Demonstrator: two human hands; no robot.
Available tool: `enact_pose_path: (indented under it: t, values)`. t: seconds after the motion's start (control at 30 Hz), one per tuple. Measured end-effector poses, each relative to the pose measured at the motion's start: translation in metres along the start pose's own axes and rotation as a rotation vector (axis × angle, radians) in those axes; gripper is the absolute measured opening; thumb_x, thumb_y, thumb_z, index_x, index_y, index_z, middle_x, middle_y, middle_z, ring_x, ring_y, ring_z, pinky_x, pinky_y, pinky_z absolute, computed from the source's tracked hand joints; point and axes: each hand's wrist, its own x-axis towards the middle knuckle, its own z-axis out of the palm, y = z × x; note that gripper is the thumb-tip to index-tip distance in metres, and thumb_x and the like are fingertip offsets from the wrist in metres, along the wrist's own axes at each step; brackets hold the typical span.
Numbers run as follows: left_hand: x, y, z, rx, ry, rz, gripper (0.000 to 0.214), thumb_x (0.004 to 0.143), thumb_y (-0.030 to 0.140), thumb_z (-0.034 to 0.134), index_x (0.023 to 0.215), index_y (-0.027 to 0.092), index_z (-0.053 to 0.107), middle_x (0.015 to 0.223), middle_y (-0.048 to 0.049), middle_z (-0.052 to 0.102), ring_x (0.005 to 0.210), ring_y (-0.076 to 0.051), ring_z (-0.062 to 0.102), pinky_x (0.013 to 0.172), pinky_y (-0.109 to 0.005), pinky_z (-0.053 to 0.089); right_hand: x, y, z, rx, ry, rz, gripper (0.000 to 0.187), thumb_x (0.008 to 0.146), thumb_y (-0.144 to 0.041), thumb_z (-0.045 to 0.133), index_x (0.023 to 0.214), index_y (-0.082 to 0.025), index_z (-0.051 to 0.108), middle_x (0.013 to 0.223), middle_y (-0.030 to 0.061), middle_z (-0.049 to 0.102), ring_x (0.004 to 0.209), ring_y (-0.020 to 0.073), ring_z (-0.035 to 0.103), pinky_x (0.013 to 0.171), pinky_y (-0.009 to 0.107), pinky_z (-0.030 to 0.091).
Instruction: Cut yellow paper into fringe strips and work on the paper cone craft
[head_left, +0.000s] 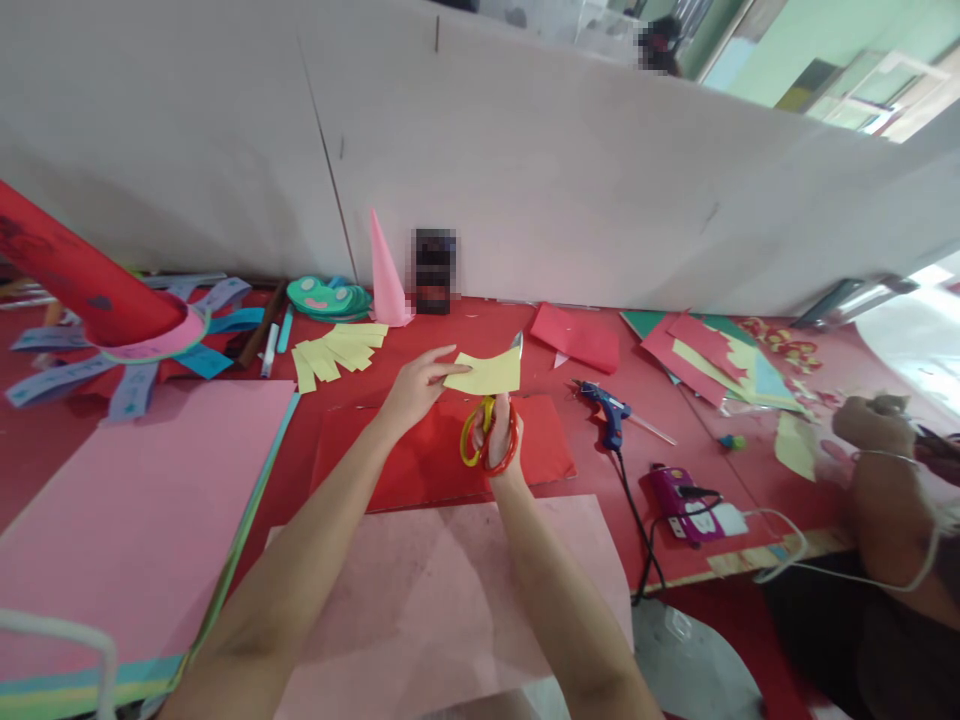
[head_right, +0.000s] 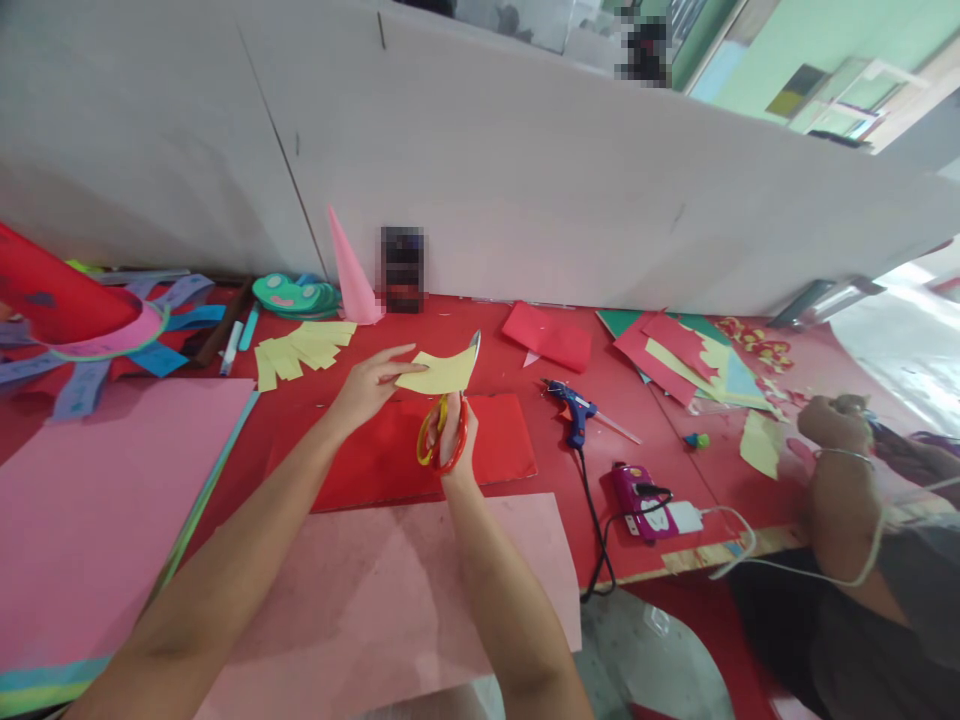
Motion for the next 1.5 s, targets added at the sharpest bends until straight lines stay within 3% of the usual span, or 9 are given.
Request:
enact_pose_path:
  t: [0.1, 0.27, 0.47, 0.67, 0.77, 0.93, 1.13, 1.3, 1.5]
  values:
    - [0.000, 0.002, 0.001, 0.056, -0.017, 0.001, 0.041, 0.076, 0.004, 0.047, 0.102, 0.026, 0.070, 0.134, -0.0018, 0.053, 0.116, -0.018, 0.055, 0.098, -0.032, 0.046, 0.002, -0.002, 0.001, 0.044, 0.015, 0.016, 0.048, 0.083, -0.061, 0.038, 0.056, -0.021, 0.043, 0.036, -0.0069, 0.035, 0.029, 0.0073, 0.028, 0.031, 0.022, 0.025]
    - [0.001, 0.002, 0.000, 0.181, 0.058, -0.031, 0.041, 0.077, 0.004, 0.048, 0.104, 0.026, 0.070, 0.131, -0.0043, 0.055, 0.113, -0.020, 0.057, 0.102, -0.037, 0.042, 0.002, -0.003, 0.004, 0.100, 0.017, 0.008, 0.046, 0.081, -0.062, 0.042, 0.063, -0.020, 0.048, 0.038, -0.0074, 0.037, 0.028, 0.0071, 0.029, 0.029, 0.021, 0.023]
    - [-0.001, -0.003, 0.005, 0.123, -0.144, 0.094, 0.036, 0.080, 0.008, 0.045, 0.097, 0.025, 0.072, 0.134, -0.0034, 0.053, 0.112, -0.018, 0.057, 0.099, -0.035, 0.045, 0.003, 0.003, 0.000, 0.047, 0.001, 0.105, 0.046, 0.081, -0.052, 0.049, 0.048, -0.020, 0.044, 0.032, -0.0062, 0.033, 0.028, 0.0068, 0.029, 0.031, 0.021, 0.024]
    - [-0.004, -0.004, 0.005, -0.062, -0.253, 0.063, 0.045, 0.076, 0.004, 0.038, 0.095, 0.026, 0.072, 0.128, -0.0006, 0.058, 0.118, -0.015, 0.053, 0.100, -0.033, 0.043, 0.009, 0.002, -0.001, 0.093, 0.072, 0.168, 0.032, 0.072, -0.033, 0.050, 0.044, -0.020, 0.042, 0.030, -0.0069, 0.033, 0.026, 0.0057, 0.025, 0.030, 0.021, 0.024]
    - [-0.002, -0.007, 0.001, -0.207, -0.226, -0.021, 0.040, 0.078, 0.011, 0.042, 0.104, 0.026, 0.068, 0.127, -0.0025, 0.059, 0.116, -0.017, 0.055, 0.095, -0.033, 0.048, 0.010, 0.002, -0.002, 0.111, 0.043, 0.172, 0.027, 0.069, -0.028, 0.047, 0.044, -0.020, 0.043, 0.030, -0.0066, 0.034, 0.026, 0.0058, 0.026, 0.030, 0.021, 0.023]
    - [0.002, -0.013, -0.012, -0.282, -0.088, -0.320, 0.034, 0.080, 0.032, 0.052, 0.110, 0.020, 0.064, 0.112, -0.0086, 0.067, 0.098, -0.020, 0.064, 0.076, -0.029, 0.053, 0.006, 0.007, -0.002, 0.031, -0.094, 0.208, 0.031, 0.068, -0.033, 0.050, 0.041, -0.020, 0.043, 0.028, -0.0062, 0.033, 0.025, 0.0060, 0.028, 0.029, 0.020, 0.023]
    - [-0.004, -0.019, -0.036, -0.298, -0.284, -0.450, 0.019, 0.065, 0.029, 0.065, 0.081, 0.019, 0.069, 0.079, -0.0044, 0.071, 0.071, -0.018, 0.065, 0.063, -0.026, 0.052, 0.000, 0.015, -0.002, -0.058, -0.239, 0.255, 0.028, 0.069, -0.035, 0.053, 0.047, -0.020, 0.045, 0.028, -0.0072, 0.035, 0.024, 0.0066, 0.029, 0.029, 0.020, 0.025]
    - [-0.006, -0.020, -0.051, -0.297, -0.301, -0.500, 0.027, 0.058, 0.030, 0.071, 0.083, 0.020, 0.070, 0.079, -0.0051, 0.071, 0.072, -0.018, 0.066, 0.063, -0.026, 0.052, 0.001, 0.016, -0.004, -0.094, -0.223, 0.222, 0.030, 0.071, -0.035, 0.054, 0.048, -0.019, 0.045, 0.028, -0.0071, 0.036, 0.024, 0.0062, 0.031, 0.029, 0.018, 0.025]
    - [-0.007, -0.024, -0.049, -0.314, -0.396, -0.561, 0.024, 0.054, 0.028, 0.074, 0.076, 0.020, 0.072, 0.071, -0.0053, 0.071, 0.063, -0.019, 0.067, 0.060, -0.027, 0.052, 0.005, 0.019, -0.004, -0.037, -0.121, 0.205, 0.023, 0.072, -0.036, 0.055, 0.056, -0.019, 0.051, 0.031, -0.0066, 0.041, 0.024, 0.0069, 0.032, 0.028, 0.020, 0.024]
